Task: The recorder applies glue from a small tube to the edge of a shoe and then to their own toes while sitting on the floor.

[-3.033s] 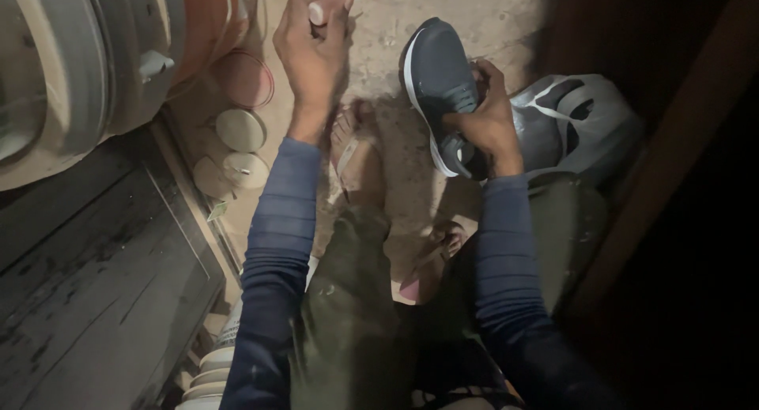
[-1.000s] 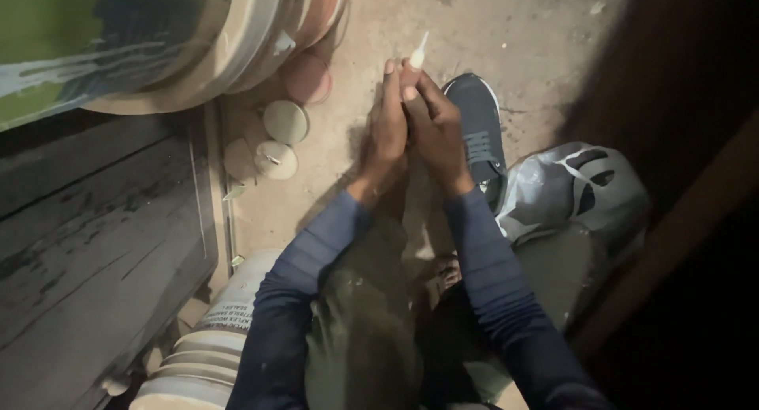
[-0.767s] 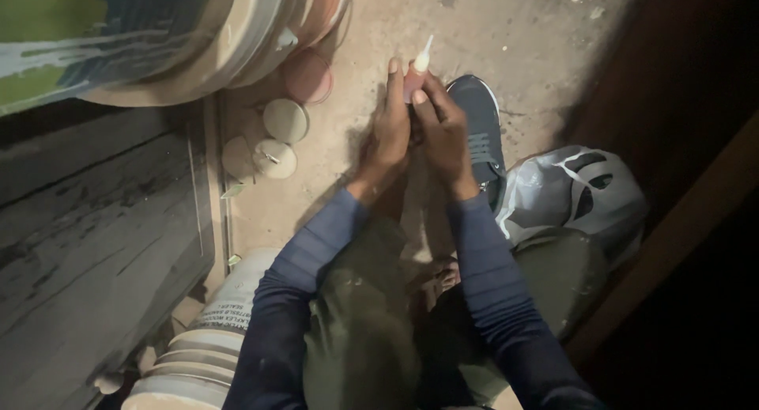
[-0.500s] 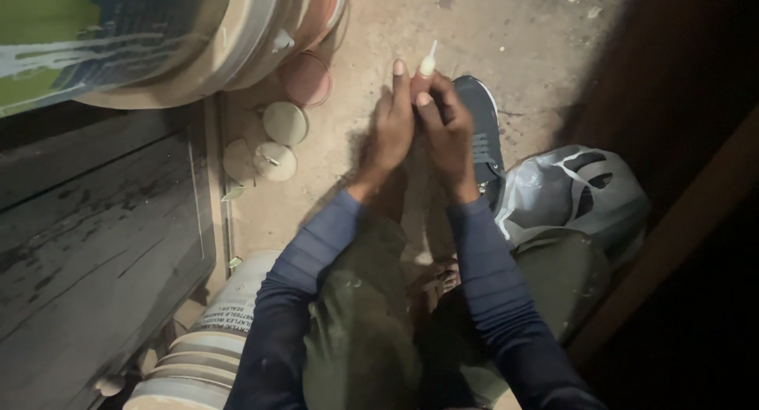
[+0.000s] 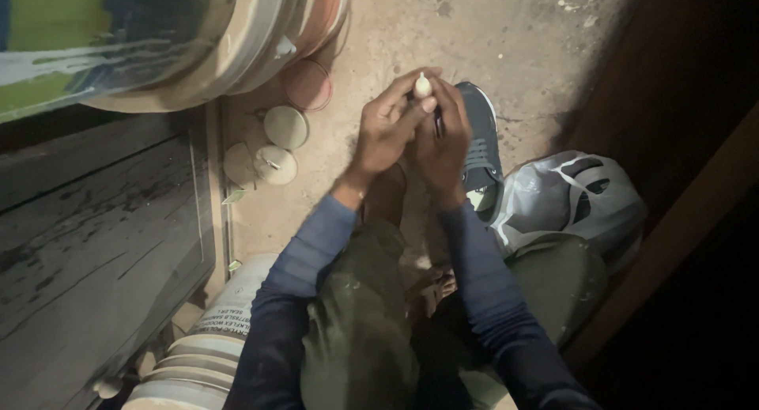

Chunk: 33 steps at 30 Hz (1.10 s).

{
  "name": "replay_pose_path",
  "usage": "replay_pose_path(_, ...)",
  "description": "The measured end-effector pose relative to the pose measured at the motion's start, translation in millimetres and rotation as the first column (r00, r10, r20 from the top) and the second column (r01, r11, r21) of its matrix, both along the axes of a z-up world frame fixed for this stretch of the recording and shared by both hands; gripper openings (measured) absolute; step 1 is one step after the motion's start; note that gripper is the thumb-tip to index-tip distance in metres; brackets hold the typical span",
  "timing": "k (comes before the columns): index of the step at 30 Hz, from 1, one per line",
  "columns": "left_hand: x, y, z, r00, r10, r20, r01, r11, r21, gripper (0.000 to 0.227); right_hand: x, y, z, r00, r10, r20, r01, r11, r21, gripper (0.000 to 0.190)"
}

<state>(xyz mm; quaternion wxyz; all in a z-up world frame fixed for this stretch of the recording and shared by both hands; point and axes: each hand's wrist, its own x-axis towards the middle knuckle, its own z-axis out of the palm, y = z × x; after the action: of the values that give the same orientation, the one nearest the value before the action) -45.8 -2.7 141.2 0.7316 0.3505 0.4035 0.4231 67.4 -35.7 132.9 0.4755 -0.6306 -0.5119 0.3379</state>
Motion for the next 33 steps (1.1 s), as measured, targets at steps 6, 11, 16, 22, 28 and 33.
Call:
replay_pose_path(6, 1.8, 2.6, 3.1, 0.999, -0.023, 0.040, 0.023, 1.000, 0.001, 0.040, -4.2, -0.4, 4.3, 0.994, -0.071, 0.083, 0.067, 0.996, 0.053, 0.030)
replay_pose_path(11, 0.4, 10.6, 21.0, 0.960, -0.080, -0.267, 0.047, 0.991, -0.128, 0.040, -3.0, 0.8, 11.7, 0.985, -0.082, 0.149, 0.075, 0.996, 0.056, 0.033)
replay_pose_path(16, -3.0, 5.5, 2.8, 0.988, 0.105, -0.116, -0.104, 0.994, 0.017, 0.036, 8.9, 10.2, 24.4, 0.999, 0.041, -0.019, -0.040, 0.999, 0.037, 0.037)
replay_pose_path(22, 1.5, 11.4, 24.0, 0.933, 0.134, -0.334, -0.186, 0.974, -0.130, 0.039, 25.8, 13.2, 18.3, 0.965, -0.042, -0.259, -0.008, 0.982, -0.190, 0.025)
replay_pose_path(28, 3.0, 2.8, 19.5, 0.786, 0.373, -0.492, -0.087, 0.856, 0.510, 0.029, 33.0, 42.2, 53.5, 0.991, 0.136, 0.018, -0.136, 0.991, -0.021, 0.017)
replay_pose_path(33, 4.7, 2.5, 32.9, 0.724, 0.367, -0.585, -0.031, 0.863, 0.503, 0.033, 37.7, 58.8, 53.5, 0.950, 0.197, 0.244, -0.187, 0.980, -0.063, 0.032)
